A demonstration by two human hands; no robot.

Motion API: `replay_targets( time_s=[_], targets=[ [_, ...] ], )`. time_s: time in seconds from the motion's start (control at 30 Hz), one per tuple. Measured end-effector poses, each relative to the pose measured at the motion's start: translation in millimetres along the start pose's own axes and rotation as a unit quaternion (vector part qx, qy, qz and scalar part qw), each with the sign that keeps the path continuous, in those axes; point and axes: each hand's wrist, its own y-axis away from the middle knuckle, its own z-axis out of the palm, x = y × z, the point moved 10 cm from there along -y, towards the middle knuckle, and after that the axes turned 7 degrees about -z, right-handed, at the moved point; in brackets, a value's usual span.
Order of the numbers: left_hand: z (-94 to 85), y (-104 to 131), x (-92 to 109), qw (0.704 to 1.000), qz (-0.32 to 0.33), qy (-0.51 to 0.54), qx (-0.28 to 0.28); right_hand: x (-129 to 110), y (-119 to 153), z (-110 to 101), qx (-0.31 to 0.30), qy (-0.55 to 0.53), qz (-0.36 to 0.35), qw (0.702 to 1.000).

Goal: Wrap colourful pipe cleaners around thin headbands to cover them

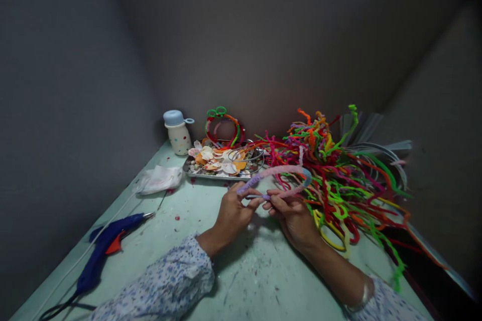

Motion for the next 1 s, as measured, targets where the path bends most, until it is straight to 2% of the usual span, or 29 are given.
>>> replay_targets(
  time_s=[0.33, 0.47, 0.67, 0.8, 0.87, 0.93, 1.0],
  targets=[
    [11.7, -5, -11, 0.99, -0.09, 0.081, -0.077, 2, -1, 3, -0.01, -0.034, 0.005, 0.999],
    [15.3, -5, -19, 0.971, -0.146, 0.168, -0.089, -6, 1, 11, -0.036, -0.044, 0.001, 0.998],
    [22.3, -1, -16, 0.934, -0.176, 0.287, -0.116, -22, 2, 14, -0.046, -0.02, -0.034, 0.998],
    [17.9, 2, -7, 0.94, -0.166, 0.283, -0.099, -28, -3, 19, -0.041, 0.018, -0.045, 0.998],
    [15.0, 2, -2, 0.939, -0.155, 0.293, -0.091, -39, -8, 29, -0.055, 0.035, -0.064, 0.996],
    [14.7, 1, 6, 0.915, -0.126, 0.369, -0.103, -60, -12, 44, -0.087, 0.058, -0.103, 0.989],
    [17.3, 0, 3, 0.867, -0.14, 0.464, -0.115, -88, -12, 61, -0.127, 0.11, -0.163, 0.972]
  ],
)
